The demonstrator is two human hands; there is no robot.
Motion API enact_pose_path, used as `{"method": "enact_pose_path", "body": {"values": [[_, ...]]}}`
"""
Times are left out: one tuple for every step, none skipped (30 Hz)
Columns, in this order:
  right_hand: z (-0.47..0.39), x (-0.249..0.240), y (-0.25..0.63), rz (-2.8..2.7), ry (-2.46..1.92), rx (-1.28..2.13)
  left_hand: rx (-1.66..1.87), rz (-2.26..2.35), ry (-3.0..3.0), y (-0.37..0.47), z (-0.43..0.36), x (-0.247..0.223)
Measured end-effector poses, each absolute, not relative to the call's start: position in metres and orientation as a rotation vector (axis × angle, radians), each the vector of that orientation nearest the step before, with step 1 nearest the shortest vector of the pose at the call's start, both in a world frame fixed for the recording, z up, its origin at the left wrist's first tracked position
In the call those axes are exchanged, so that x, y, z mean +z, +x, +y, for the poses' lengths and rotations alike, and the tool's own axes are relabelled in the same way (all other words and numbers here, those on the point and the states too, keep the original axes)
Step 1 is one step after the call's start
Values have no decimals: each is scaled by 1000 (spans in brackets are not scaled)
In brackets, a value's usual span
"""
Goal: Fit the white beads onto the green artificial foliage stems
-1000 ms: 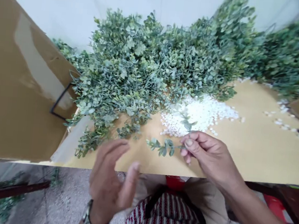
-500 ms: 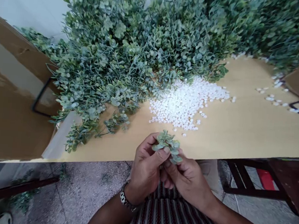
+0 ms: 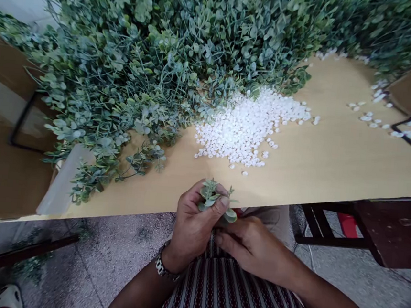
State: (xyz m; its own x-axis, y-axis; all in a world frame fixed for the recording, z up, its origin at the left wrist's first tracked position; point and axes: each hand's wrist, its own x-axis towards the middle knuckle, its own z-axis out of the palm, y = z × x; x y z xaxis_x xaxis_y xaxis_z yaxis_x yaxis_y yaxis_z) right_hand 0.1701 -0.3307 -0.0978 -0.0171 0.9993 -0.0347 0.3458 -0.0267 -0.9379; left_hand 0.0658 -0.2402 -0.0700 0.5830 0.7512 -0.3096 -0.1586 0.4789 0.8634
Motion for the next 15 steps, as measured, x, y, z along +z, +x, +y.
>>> {"method": "enact_pose_path", "body": {"values": [[-332, -91, 180, -1548, -1502, 946, 649, 794, 900, 66, -239, -69], [-333, -84, 190, -1567, -1537, 809, 653, 818, 897, 66, -237, -68], [-332, -79, 201, -1556, -1580, 628, 644, 831, 899, 66, -236, -68], [-329, -74, 211, -1559, -1655, 450, 636, 837, 902, 67, -234, -67], [-325, -72, 220, -1578, -1742, 323, 636, 840, 907, 67, -233, -66], [-319, -71, 227, -1606, -1803, 223, 644, 842, 915, 68, -232, -66], [-313, -72, 233, -1640, -1849, 170, 656, 840, 923, 68, -232, -66], [-307, -74, 236, -1685, -1870, 147, 669, 840, 928, 69, -231, -65], [-302, -77, 238, -1723, -1887, 130, 678, 836, 933, 70, -231, -66], [-297, -81, 238, -1752, -1903, 116, 683, 831, 937, 70, -231, -66], [-294, -85, 237, -1772, -1919, 99, 686, 823, 938, 71, -230, -66], [-292, -88, 236, -1780, -1939, 78, 686, 816, 934, 72, -230, -67], [-291, -90, 235, -1779, -1958, 59, 687, 811, 928, 72, -229, -68], [-291, -92, 234, -1771, -1968, 54, 685, 809, 920, 72, -229, -68], [-292, -92, 234, -1758, -1964, 62, 680, 808, 913, 73, -228, -69]]}}
